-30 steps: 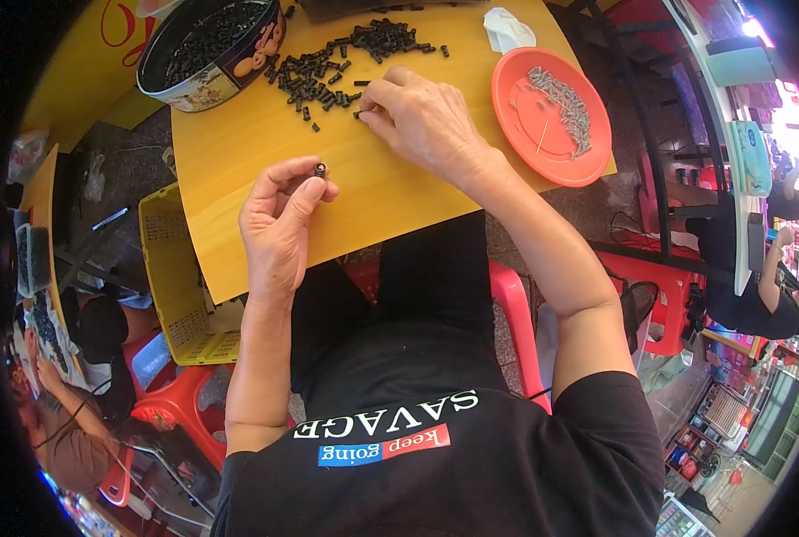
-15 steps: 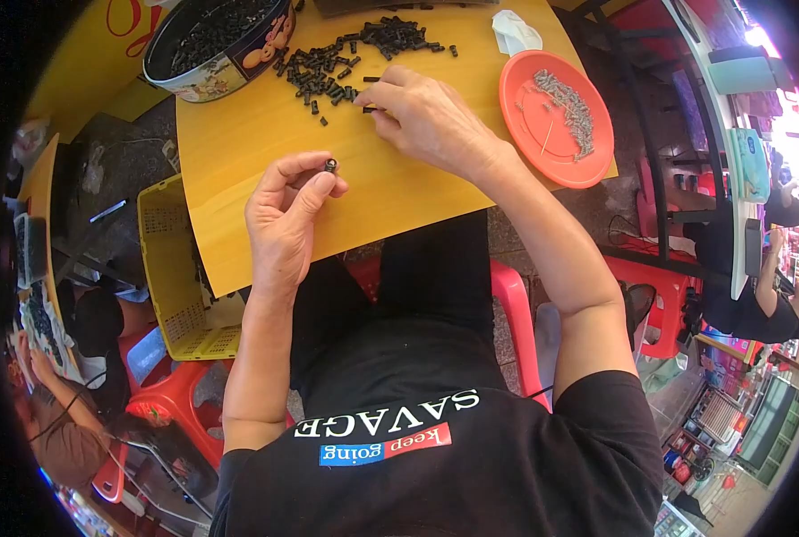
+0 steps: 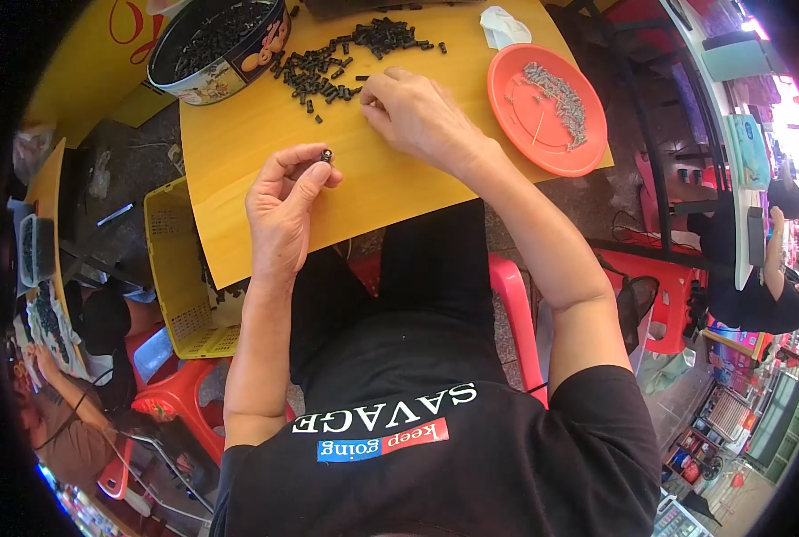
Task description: The person assembles small black plastic or metal components by hand at a workstation.
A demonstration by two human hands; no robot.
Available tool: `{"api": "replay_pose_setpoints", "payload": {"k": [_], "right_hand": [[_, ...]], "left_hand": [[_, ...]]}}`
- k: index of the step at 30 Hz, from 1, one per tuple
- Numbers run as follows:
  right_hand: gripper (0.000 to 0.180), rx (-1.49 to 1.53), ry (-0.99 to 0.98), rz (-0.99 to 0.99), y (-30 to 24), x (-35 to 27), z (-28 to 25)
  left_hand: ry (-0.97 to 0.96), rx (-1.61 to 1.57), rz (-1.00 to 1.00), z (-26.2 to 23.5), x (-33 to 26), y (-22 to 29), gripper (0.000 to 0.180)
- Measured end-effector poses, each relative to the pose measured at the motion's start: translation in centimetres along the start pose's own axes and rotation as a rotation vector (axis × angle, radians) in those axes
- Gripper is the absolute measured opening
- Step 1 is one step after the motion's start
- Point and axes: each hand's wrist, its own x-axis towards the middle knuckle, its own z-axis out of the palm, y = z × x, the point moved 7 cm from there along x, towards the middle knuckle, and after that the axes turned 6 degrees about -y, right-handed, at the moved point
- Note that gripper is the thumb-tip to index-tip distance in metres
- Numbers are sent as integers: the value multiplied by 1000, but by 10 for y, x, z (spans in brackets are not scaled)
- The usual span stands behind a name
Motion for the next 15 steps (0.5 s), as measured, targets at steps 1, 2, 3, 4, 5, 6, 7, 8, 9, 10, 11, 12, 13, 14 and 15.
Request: {"api": "replay_pose_setpoints", "payload": {"k": [1, 2, 3, 4, 5, 6, 7, 8, 9, 10, 11, 12, 13, 14, 15], "right_hand": [[17, 197, -19, 28, -1, 1, 0], [17, 201, -12, 28, -6, -1, -3], [19, 457, -58, 157, -5, -6, -1], [21, 713, -104, 286, -6, -13, 3], [21, 716, -98, 285, -10, -18, 3], [23, 861, -82, 243, -15, -21, 4], [26, 1004, -65, 200, -20, -25, 3], [24, 1055, -54, 191, -26, -29, 2], [24, 1057, -48, 191, -29, -33, 3], [24, 1096, -14, 190, -32, -35, 4], [24, 1134, 19, 187, -33, -38, 4], [23, 1149, 21, 198, -33, -40, 4], [23, 1151, 26, 197, -33, -42, 4], [24, 1159, 39, 211, -31, -45, 5], [25, 1167, 52, 224, -30, -46, 5]], "left_hand": [[4, 11, -5, 0, 0, 0, 19], [1, 18, -5, 1, 0, 0, 19], [12, 22, -13, 2, -1, 0, 20], [21, 26, -21, 3, -1, 0, 20], [16, 32, -22, 5, -2, 1, 20], [30, 48, -14, 5, -2, 3, 20], [42, 62, -7, 7, -3, 4, 20], [36, 66, -9, 9, -3, 4, 20], [35, 54, -2, 13, -4, 6, 20], [36, 44, 5, 15, -5, 9, 20], [33, 48, 5, 18, -6, 10, 20], [25, 50, 11, 21, -7, 12, 20], [15, 51, 16, 24, -8, 14, 19], [12, 54, 16, 26, -8, 15, 19], [9, 59, 26, 28, -9, 17, 19]]}}
